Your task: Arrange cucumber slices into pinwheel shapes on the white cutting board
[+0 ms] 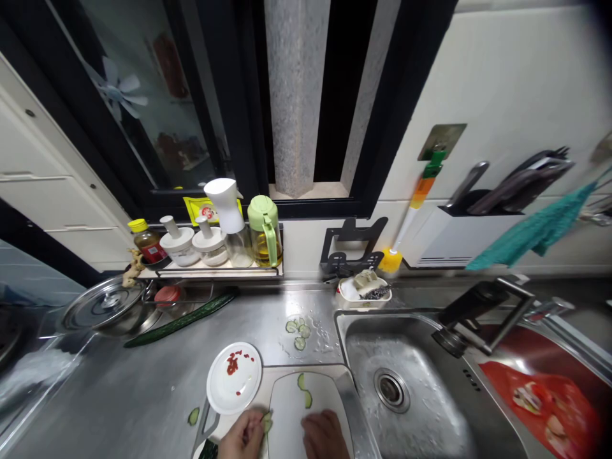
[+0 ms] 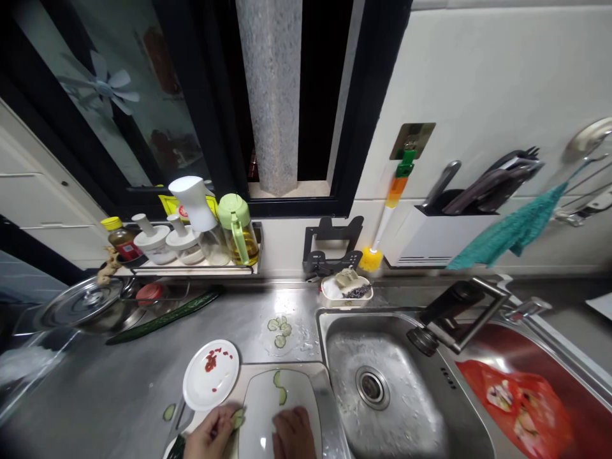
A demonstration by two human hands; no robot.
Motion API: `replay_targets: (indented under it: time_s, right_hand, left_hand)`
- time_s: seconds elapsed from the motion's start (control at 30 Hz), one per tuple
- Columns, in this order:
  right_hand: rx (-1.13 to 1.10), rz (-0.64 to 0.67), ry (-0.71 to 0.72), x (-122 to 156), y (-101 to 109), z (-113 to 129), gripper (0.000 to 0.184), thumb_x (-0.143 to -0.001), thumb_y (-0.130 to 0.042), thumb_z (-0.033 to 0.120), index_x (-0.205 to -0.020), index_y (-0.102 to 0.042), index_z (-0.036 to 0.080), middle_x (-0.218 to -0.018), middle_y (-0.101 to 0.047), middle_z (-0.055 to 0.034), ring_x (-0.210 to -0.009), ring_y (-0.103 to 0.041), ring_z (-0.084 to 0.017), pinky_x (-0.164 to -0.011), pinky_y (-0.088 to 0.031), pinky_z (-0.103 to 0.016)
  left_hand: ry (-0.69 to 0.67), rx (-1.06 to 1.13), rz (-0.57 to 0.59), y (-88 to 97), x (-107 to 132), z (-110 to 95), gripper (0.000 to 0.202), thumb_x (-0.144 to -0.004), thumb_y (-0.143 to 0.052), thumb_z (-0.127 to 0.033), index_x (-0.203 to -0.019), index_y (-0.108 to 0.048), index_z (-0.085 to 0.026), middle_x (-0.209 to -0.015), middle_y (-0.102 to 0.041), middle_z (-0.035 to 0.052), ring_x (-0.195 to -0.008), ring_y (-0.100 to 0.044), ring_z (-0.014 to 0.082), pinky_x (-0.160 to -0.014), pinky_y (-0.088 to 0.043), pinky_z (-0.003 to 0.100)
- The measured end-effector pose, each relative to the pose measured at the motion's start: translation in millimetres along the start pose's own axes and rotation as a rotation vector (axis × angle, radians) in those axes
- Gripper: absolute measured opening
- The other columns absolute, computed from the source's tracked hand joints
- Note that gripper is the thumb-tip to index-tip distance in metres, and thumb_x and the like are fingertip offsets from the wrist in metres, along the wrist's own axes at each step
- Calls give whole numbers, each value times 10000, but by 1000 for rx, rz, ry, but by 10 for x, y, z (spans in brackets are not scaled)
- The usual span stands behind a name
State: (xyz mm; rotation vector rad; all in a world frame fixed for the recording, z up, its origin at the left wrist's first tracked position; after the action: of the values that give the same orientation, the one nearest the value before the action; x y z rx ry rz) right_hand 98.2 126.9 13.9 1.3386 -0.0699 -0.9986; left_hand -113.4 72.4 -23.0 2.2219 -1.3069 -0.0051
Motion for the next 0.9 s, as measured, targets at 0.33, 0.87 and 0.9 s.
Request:
replay_targets:
  time_s: [0.33,0.87,0.9]
  right_hand:
    - [-719,321,-852,-236,-131,-115,91,-685,-538,257,-672,-602,193,-665,-618,-36,-699,-582,-194,-673,-445,-314]
    - [-770,365,-869,-218,79,-256,133,-638,-593,293,-699,-667,200,-694,-608,-6,-679,-527,-166,-652,-393,-290]
    - [-756,378,-866,-235,110,-258,130,-638,-591,289,-697,-667,203,-699,-612,-6,-686,-532,-167,-654,-391,-290]
  left_hand:
    - [142,471,367,-584,74,-273,576,-525,-718,-703,-733,-716,-167,-582,-655,0,-518,-496,80,-532,-365,211]
    - [883,875,582,-938,381,-333,217,-725,-761,-271,-747,-625,-104,-540,-626,7,-422,-532,32,-401,-350,108]
    - [886,898,568,-920,378,-373,187,-713,-767,-224,-735,-624,-107,-548,-628,7,-438,-546,30,-411,-363,99]
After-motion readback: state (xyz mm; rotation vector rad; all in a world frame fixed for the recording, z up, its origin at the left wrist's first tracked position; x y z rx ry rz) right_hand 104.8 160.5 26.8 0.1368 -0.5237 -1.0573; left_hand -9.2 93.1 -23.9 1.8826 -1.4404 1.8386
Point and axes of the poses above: each hand's wrist, its own x-axis away from the middle knuckle, its own y-axis out of the back of the hand, z = x × y, the point moved 7 cm from there along -x, towards the middle knuckle
